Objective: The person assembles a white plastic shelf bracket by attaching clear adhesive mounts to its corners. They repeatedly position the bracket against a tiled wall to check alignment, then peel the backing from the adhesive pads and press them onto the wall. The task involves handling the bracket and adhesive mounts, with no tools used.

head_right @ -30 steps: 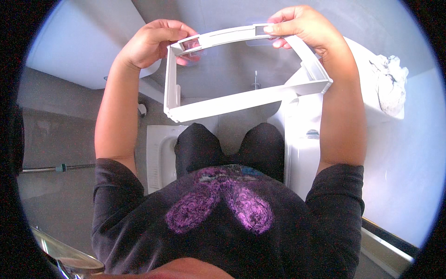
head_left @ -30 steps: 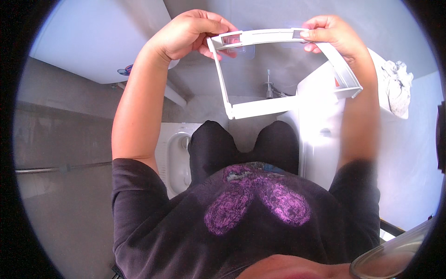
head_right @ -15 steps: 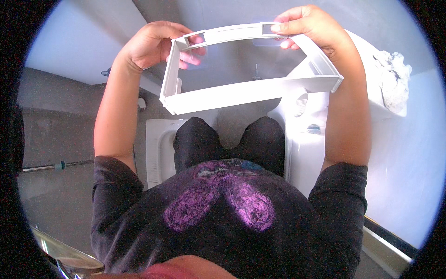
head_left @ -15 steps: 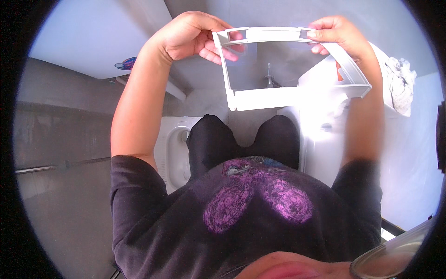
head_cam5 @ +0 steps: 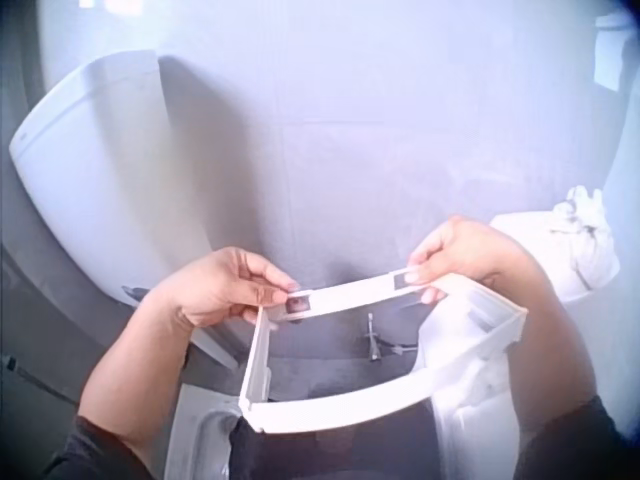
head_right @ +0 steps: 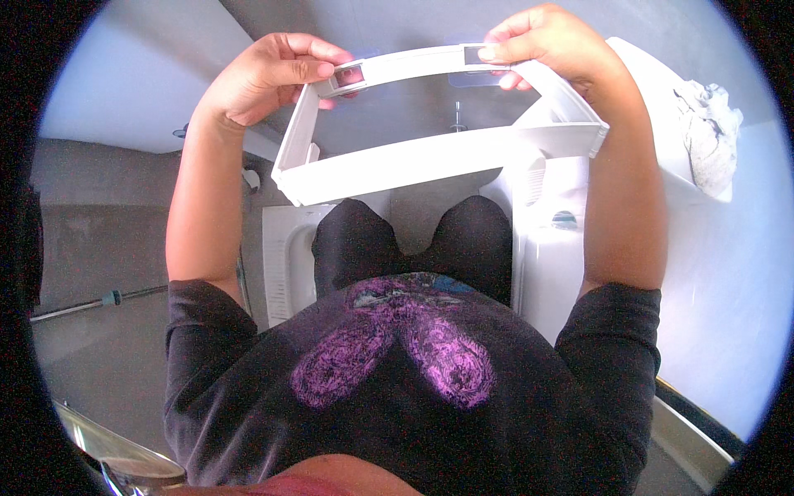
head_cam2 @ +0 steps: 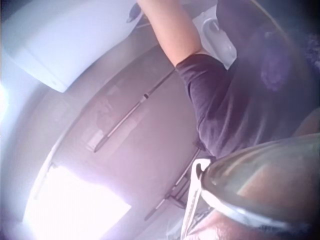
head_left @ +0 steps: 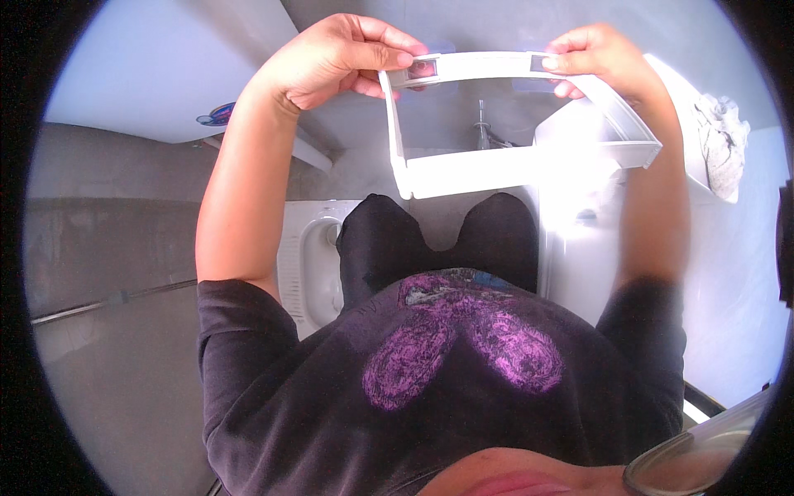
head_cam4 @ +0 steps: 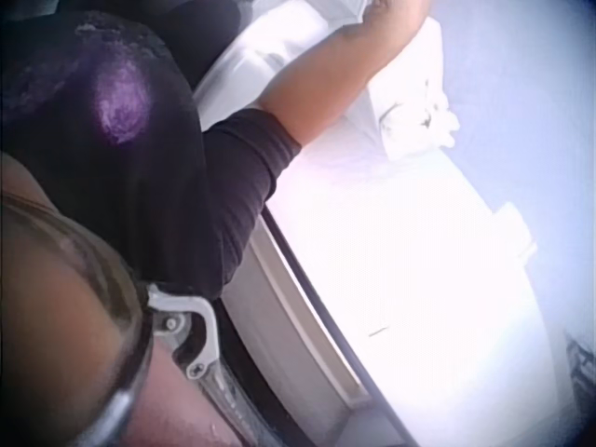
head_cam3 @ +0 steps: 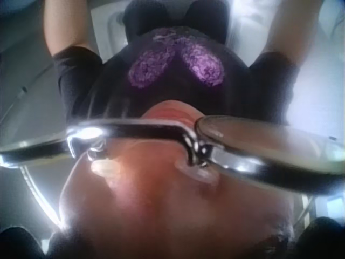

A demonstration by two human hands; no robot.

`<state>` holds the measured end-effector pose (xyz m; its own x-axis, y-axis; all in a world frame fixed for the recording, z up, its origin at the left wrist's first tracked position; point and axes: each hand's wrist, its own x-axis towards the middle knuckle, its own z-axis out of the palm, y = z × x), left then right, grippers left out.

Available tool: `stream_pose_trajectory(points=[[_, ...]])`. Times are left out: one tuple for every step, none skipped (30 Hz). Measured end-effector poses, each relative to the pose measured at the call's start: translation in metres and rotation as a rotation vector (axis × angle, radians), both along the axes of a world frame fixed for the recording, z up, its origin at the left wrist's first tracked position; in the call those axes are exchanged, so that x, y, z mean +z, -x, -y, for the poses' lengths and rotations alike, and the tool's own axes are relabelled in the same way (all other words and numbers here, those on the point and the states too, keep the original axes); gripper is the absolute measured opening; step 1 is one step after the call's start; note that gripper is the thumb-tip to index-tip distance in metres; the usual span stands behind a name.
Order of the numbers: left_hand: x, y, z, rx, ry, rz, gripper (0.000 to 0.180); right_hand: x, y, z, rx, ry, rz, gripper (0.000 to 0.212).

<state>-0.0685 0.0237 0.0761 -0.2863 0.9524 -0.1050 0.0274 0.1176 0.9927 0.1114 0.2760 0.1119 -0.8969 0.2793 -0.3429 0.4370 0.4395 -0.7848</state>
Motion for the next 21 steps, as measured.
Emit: stream_pose_trajectory(points=[[0.000,0.000,-0.001,0.009,-0.016,-0.049,0.023,-0.003,0.001,-0.001,-0.001,0.022,-0.026,0.019],[-0.001,0.000,-0.002,0.056,0.023,-0.129,0.022,-0.010,0.002,-0.003,-0.003,0.044,-0.052,0.019],[0.000,-0.001,-0.004,0.103,0.056,-0.211,0.022,-0.013,0.004,-0.002,-0.004,0.060,-0.081,0.019],[0.000,-0.001,-0.007,0.150,0.088,-0.294,0.021,-0.015,0.004,0.000,-0.017,0.025,-0.101,0.020],[-0.002,0.002,-0.008,0.177,0.080,-0.344,0.021,-0.016,0.006,0.005,-0.031,-0.011,-0.121,0.021],[-0.004,0.005,-0.008,0.205,0.071,-0.394,0.021,-0.017,0.008,0.008,-0.044,-0.046,-0.142,0.022],[-0.003,0.007,-0.010,0.232,0.062,-0.444,0.020,-0.020,0.010,0.006,-0.041,-0.007,-0.171,0.021],[0.000,0.008,-0.010,0.274,0.089,-0.474,0.018,-0.025,0.013,0.001,-0.038,0.033,-0.199,0.021],[0.001,0.011,-0.010,0.275,0.084,-0.462,0.018,-0.026,0.016,-0.001,-0.033,0.074,-0.229,0.020],[0.001,0.015,-0.009,0.275,0.079,-0.451,0.018,-0.024,0.017,-0.001,-0.054,0.110,-0.215,0.021],[0.002,0.018,-0.009,0.275,0.074,-0.439,0.018,-0.024,0.018,-0.001,-0.048,0.073,-0.239,0.021],[0.003,0.019,-0.010,0.301,0.075,-0.375,0.018,-0.026,0.019,0.000,-0.042,0.036,-0.261,0.021],[0.002,0.021,-0.011,0.319,0.057,-0.349,0.019,-0.026,0.021,0.001,-0.035,-0.001,-0.283,0.022],[-0.001,0.025,-0.013,0.337,0.039,-0.321,0.020,-0.025,0.021,0.004,-0.053,-0.051,-0.327,0.020],[-0.002,0.027,-0.015,0.356,0.021,-0.297,0.020,-0.025,0.022,0.003,-0.036,-0.126,-0.349,0.019],[-0.001,0.027,-0.016,0.356,0.016,-0.268,0.020,-0.027,0.024,0.001,-0.018,-0.201,-0.372,0.018],[0.001,0.025,-0.019,0.376,0.039,-0.321,0.019,-0.025,0.025,0.000,0.000,-0.276,-0.393,0.017],[0.005,0.021,-0.020,0.401,0.063,-0.378,0.018,-0.021,0.027,0.004,-0.020,-0.381,-0.399,0.013],[0.008,0.020,-0.021,0.427,0.086,-0.434,0.018,-0.020,0.030,0.003,-0.029,-0.402,-0.394,0.013],[0.005,0.024,-0.024,0.457,0.070,-0.459,0.017,-0.022,0.034,0.000,-0.038,-0.423,-0.389,0.013],[0.006,0.025,-0.026,0.483,0.072,-0.489,0.018,-0.022,0.038,-0.003,-0.048,-0.443,-0.387,0.013]])
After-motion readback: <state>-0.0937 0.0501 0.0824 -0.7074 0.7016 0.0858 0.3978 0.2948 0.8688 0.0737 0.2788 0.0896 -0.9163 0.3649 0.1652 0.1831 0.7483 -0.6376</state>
